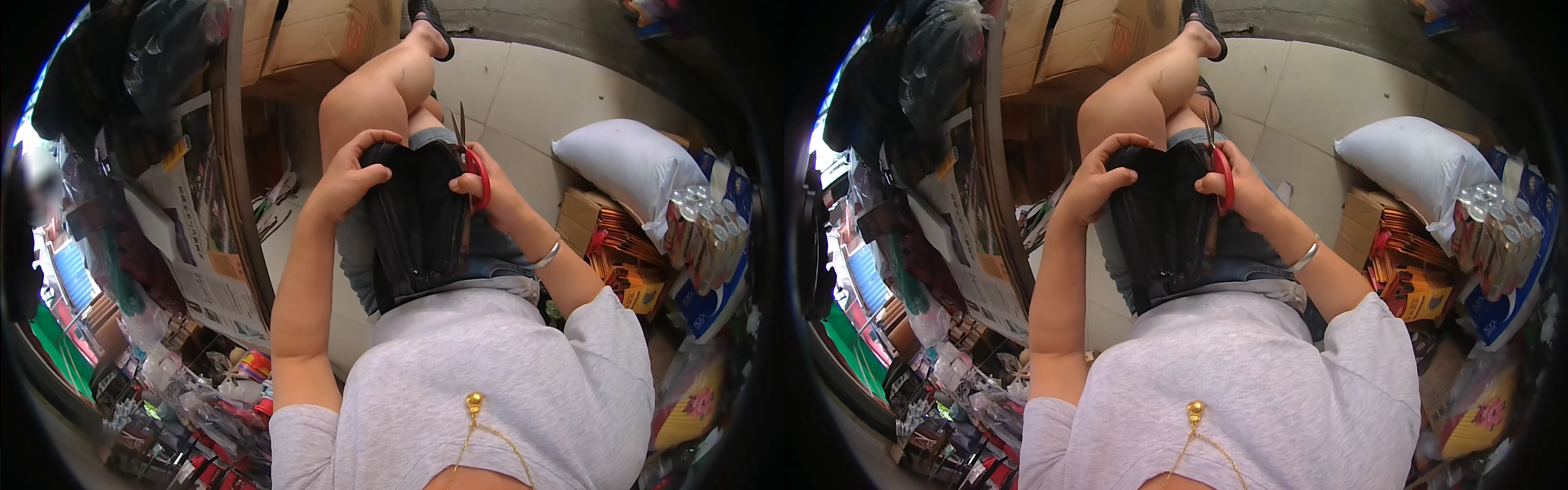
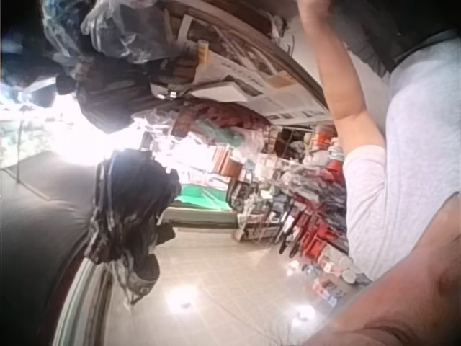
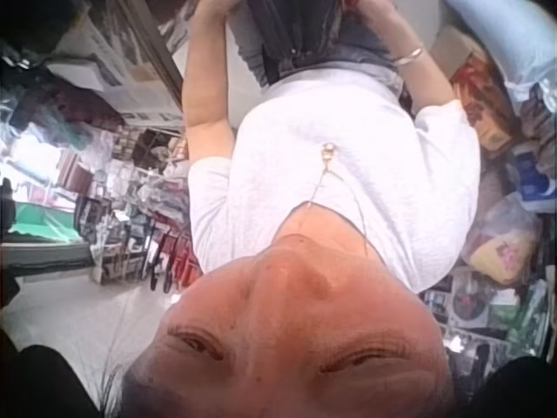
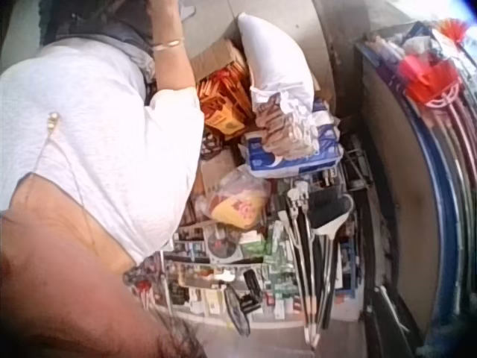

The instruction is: The person trims loose threads from a small pouch with scissors, singes the edges using a lighter, and places foam padding inside before closing the pouch.

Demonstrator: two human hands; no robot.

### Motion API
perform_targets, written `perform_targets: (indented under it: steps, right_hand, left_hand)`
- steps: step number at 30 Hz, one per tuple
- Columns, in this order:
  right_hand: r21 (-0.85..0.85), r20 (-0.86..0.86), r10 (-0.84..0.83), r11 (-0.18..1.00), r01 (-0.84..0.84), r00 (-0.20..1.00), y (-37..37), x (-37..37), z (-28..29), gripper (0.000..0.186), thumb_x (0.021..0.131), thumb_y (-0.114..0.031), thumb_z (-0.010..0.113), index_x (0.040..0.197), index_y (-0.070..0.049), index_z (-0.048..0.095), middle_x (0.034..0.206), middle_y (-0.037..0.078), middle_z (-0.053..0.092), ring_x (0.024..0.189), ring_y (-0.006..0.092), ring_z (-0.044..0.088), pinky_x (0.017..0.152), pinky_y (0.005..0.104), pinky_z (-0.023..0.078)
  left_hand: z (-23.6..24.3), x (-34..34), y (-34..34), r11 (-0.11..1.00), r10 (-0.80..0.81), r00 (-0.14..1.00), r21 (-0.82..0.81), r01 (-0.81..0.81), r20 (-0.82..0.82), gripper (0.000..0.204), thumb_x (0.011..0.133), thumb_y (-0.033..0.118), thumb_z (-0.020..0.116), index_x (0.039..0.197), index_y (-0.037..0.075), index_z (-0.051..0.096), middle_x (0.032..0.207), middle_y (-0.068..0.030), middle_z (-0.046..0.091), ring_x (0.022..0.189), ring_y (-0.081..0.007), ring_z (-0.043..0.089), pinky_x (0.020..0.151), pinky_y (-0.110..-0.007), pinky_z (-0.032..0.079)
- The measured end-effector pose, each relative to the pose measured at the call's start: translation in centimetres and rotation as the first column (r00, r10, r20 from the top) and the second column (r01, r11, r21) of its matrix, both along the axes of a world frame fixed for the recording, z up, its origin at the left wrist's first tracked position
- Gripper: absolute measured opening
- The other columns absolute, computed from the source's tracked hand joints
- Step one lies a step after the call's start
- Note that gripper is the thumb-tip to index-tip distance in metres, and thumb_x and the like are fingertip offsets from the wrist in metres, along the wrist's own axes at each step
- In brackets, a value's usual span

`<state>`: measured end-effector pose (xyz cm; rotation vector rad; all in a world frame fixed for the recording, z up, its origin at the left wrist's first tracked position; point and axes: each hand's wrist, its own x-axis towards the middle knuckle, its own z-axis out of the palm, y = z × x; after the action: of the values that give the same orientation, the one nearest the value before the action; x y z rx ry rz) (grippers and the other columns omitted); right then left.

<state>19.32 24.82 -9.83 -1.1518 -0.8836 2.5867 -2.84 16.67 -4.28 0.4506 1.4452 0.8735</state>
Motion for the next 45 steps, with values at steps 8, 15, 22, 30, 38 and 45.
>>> perform_targets:
  steps: [8, 15, 22, 30, 38, 45]
  right_hand:
    - [0.107, 0.057, 0.003, 0.994, -0.009, 0.998, -0.3, -0.9, 1.0, 0.065, 0.071, -0.014, 0.072, 0.127, -0.001, 0.042, 0.097, 0.008, 0.054, 0.084, 0.0146, 0.054, 0.069, 0.0273, 0.048]
    - [0.187, 0.075, 0.019, 0.982, -0.033, 0.997, -1.0, -1.9, 0.6, 0.065, 0.072, -0.012, 0.072, 0.128, -0.002, 0.040, 0.102, 0.011, 0.054, 0.087, 0.0168, 0.055, 0.072, 0.0287, 0.049]
    - [0.134, 0.125, -0.047, 0.991, 0.030, 0.991, -1.2, -1.5, 0.1, 0.068, 0.072, -0.014, 0.071, 0.129, -0.002, 0.038, 0.102, 0.011, 0.053, 0.085, 0.0167, 0.055, 0.068, 0.0289, 0.049]
    - [0.160, 0.105, -0.035, 0.987, 0.018, 0.994, -0.8, -0.8, 1.4, 0.060, 0.072, -0.017, 0.068, 0.125, -0.002, 0.045, 0.102, 0.007, 0.053, 0.090, 0.0160, 0.051, 0.074, 0.0258, 0.045]
    - [0.172, 0.100, -0.017, 0.985, -0.001, 0.995, -0.6, -0.6, 1.5, 0.062, 0.072, -0.019, 0.069, 0.126, -0.003, 0.044, 0.101, 0.006, 0.052, 0.090, 0.0160, 0.051, 0.073, 0.0260, 0.044]
    - [0.295, 0.114, 0.087, 0.948, -0.118, 0.990, 0.4, 0.2, -0.6, 0.066, 0.074, -0.022, 0.074, 0.127, -0.003, 0.041, 0.098, 0.008, 0.057, 0.085, 0.0169, 0.056, 0.069, 0.0279, 0.048]
  left_hand:
    - [0.2, 1.5, 0.4, 0.913, -0.190, 0.693, 0.135, 0.385, -0.695, 0.036, 0.071, -0.002, 0.059, 0.105, 0.010, 0.065, 0.126, -0.0098, 0.056, 0.125, -0.0221, 0.049, 0.106, -0.036, 0.037]
    - [-1.4, 4.9, 2.1, 0.418, -0.502, -0.502, -0.705, 0.572, -0.705, 0.015, 0.081, 0.017, 0.061, 0.086, 0.017, 0.075, 0.130, -0.0062, 0.055, 0.130, -0.0237, 0.042, 0.112, -0.062, 0.014]
    - [-4.1, 4.8, 2.7, 0.479, -0.543, -0.345, -0.620, 0.622, -0.766, 0.015, 0.080, 0.018, 0.061, 0.084, 0.018, 0.076, 0.113, 0.0032, 0.063, 0.120, -0.0162, 0.049, 0.112, -0.062, 0.013]
    - [-2.8, 2.5, 2.2, 0.706, -0.419, 0.115, -0.243, 0.665, -0.901, 0.009, 0.076, 0.019, 0.070, 0.082, 0.013, 0.073, 0.107, 0.0004, 0.064, 0.116, -0.0200, 0.052, 0.113, -0.045, 0.023]
    - [-2.5, 1.7, 2.1, 0.759, -0.373, 0.245, -0.142, 0.636, -0.895, 0.009, 0.077, 0.017, 0.072, 0.082, 0.010, 0.071, 0.102, -0.0007, 0.065, 0.109, -0.0209, 0.055, 0.107, -0.042, 0.028]
    - [-2.9, 1.6, 1.9, 0.774, -0.363, 0.311, -0.098, 0.626, -0.878, 0.010, 0.079, 0.018, 0.069, 0.084, 0.010, 0.071, 0.097, -0.0042, 0.065, 0.107, -0.0234, 0.056, 0.111, -0.044, 0.025]
